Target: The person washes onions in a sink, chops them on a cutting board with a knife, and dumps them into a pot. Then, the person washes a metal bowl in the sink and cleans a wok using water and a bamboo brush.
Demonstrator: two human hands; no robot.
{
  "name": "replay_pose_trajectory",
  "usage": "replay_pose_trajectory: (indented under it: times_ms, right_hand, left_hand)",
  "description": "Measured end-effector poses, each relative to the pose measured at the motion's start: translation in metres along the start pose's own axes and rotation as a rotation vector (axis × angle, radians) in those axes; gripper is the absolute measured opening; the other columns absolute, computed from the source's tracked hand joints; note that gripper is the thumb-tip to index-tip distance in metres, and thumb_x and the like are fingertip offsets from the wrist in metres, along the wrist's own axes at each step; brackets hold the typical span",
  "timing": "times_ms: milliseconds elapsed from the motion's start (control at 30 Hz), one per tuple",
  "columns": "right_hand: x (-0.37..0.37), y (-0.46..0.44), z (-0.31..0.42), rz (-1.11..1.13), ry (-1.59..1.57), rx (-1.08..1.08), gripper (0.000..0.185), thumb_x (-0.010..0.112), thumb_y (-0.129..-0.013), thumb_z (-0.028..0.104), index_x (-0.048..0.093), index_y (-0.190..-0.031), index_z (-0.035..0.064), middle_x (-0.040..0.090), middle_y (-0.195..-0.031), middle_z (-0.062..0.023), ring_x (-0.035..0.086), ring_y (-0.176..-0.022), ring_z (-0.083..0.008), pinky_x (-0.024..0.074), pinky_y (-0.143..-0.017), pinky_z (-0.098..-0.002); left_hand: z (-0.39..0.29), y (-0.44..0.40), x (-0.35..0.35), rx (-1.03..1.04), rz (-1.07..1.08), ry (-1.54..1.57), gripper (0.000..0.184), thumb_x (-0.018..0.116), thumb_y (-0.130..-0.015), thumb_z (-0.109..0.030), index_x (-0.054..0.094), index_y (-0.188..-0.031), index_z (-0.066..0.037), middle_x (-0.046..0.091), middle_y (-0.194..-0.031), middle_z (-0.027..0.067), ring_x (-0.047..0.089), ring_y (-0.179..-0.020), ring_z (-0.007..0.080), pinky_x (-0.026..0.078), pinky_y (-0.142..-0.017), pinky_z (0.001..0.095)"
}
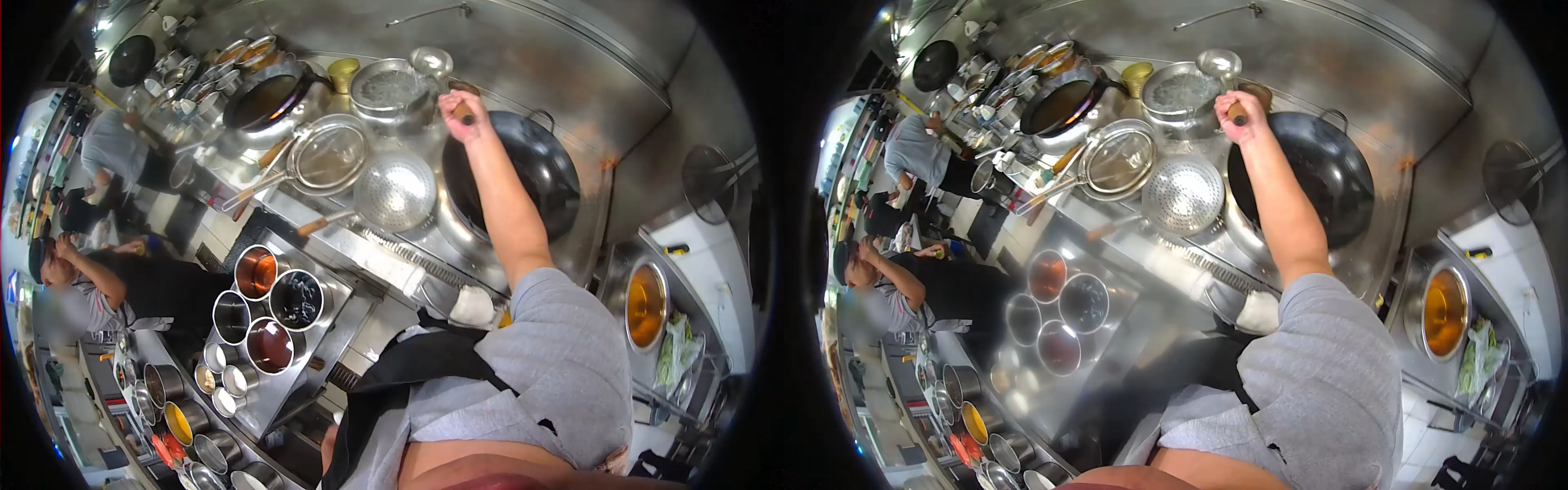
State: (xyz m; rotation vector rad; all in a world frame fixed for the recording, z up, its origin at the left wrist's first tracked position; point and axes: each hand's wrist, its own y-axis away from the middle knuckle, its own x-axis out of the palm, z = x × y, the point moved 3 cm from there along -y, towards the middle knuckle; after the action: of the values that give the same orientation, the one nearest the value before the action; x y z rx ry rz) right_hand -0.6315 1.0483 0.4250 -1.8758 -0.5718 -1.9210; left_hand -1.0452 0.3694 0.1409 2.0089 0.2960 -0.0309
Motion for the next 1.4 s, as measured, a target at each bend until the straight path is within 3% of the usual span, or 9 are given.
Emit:
replay_pose_trajectory:
  times_ms: [433, 633, 700, 767, 933, 1000, 1133, 1233, 1400]
  right_hand:
    - [0.028, 0.291, -0.037, -0.745, 0.677, -0.405, 0.013, 0.057, -0.079, -0.006, 0.047, -0.076, 0.0014, 0.047, -0.063, -0.0077, 0.053, -0.059, -0.0178, 0.0482, -0.055, -0.0276]
    - [-0.025, 0.448, -0.057, -0.92, 1.638, -0.47, 0.065, 0.054, -0.087, 0.001, 0.03, -0.146, 0.0109, 0.048, -0.061, -0.003, 0.05, -0.05, -0.0145, 0.0405, -0.043, -0.0281]
    - [-0.079, 0.491, -0.085, -1.085, 1.855, -0.55, 0.082, 0.049, -0.086, 0.002, 0.008, -0.156, 0.0162, 0.062, -0.078, -0.0102, 0.054, -0.052, -0.0186, 0.0449, -0.048, -0.0335]
    - [-0.142, 0.54, -0.11, -1.145, 2.12, -0.728, 0.085, 0.047, -0.084, 0.004, 0.003, -0.155, 0.0133, 0.043, -0.143, -0.0252, 0.062, -0.087, -0.041, 0.0505, -0.076, -0.0432]
    - [-0.229, 0.63, -0.164, -1.448, 1.975, -0.223, 0.081, 0.048, -0.087, 0.008, 0.006, -0.155, 0.0229, 0.063, -0.085, -0.0305, 0.063, -0.067, -0.0439, 0.0481, -0.062, -0.0535]
    - [-0.264, 0.648, -0.176, -1.612, 2.012, 0.03, 0.084, 0.052, -0.09, 0.013, 0.0, -0.155, 0.0259, 0.063, -0.093, -0.0292, 0.065, -0.082, -0.0441, 0.0494, -0.071, -0.055]
    - [-0.278, 0.653, -0.166, -1.488, 1.962, 0.32, 0.085, 0.06, -0.09, 0.027, 0.005, -0.155, 0.0274, 0.053, -0.118, -0.0325, 0.063, -0.096, -0.0488, 0.0521, -0.079, -0.0551]
    - [-0.253, 0.64, -0.129, -1.301, 2.246, 0.711, 0.081, 0.063, -0.088, 0.038, 0.018, -0.153, 0.0248, 0.053, -0.118, -0.032, 0.062, -0.098, -0.0483, 0.0526, -0.084, -0.053]
    - [-0.249, 0.516, -0.077, -0.736, 2.208, 0.37, 0.063, 0.045, -0.093, 0.059, 0.032, -0.148, 0.0301, 0.061, -0.12, -0.0231, 0.065, -0.096, -0.0408, 0.054, -0.08, -0.048]
  left_hand:
    - [-0.052, -0.075, 0.016, 0.322, 0.425, -0.212, 0.035, 0.071, -0.086, -0.019, 0.06, -0.115, -0.004, 0.066, -0.096, 0.0044, 0.063, -0.084, 0.0184, 0.05, -0.068, 0.0341]
    - [-0.135, 0.023, 0.069, 0.358, 0.448, -0.385, 0.029, 0.07, -0.086, -0.014, 0.06, -0.111, -0.005, 0.065, -0.095, 0.0028, 0.062, -0.084, 0.0155, 0.05, -0.071, 0.031]
    - [-0.143, 0.021, 0.083, 0.325, 0.411, -0.363, 0.028, 0.07, -0.086, -0.015, 0.06, -0.111, -0.005, 0.064, -0.095, 0.0025, 0.062, -0.083, 0.0148, 0.05, -0.07, 0.0307]
    - [-0.149, 0.022, 0.096, 0.411, 0.426, -0.315, 0.028, 0.069, -0.087, -0.015, 0.06, -0.111, -0.005, 0.064, -0.094, 0.0022, 0.061, -0.082, 0.0142, 0.049, -0.07, 0.0305]
    - [-0.241, 0.039, 0.18, 0.66, 0.301, -0.204, 0.044, 0.06, -0.093, -0.031, 0.053, -0.124, -0.001, 0.061, -0.109, 0.0117, 0.058, -0.097, 0.0213, 0.045, -0.083, 0.0347]
    - [-0.275, 0.021, 0.217, 0.749, 0.37, -0.284, 0.061, 0.058, -0.093, -0.032, 0.041, -0.141, 0.002, 0.059, -0.125, 0.0232, 0.057, -0.114, 0.0331, 0.043, -0.097, 0.0411]
    - [-0.347, 0.097, 0.313, 0.359, 0.321, 0.116, 0.056, 0.054, -0.096, -0.024, 0.035, -0.143, 0.001, 0.057, -0.127, 0.023, 0.055, -0.116, 0.0377, 0.046, -0.096, 0.0422]
    - [-0.371, 0.042, 0.376, 0.345, 0.624, 0.225, 0.062, 0.046, -0.096, -0.057, 0.046, -0.134, -0.007, 0.058, -0.125, 0.0124, 0.057, -0.114, 0.0333, 0.046, -0.094, 0.0521]
    - [-0.385, -0.042, 0.478, 0.593, 0.206, 0.291, 0.035, 0.067, -0.09, -0.037, 0.057, -0.109, -0.009, 0.063, -0.093, 0.007, 0.064, -0.079, 0.0229, 0.052, -0.065, 0.0479]
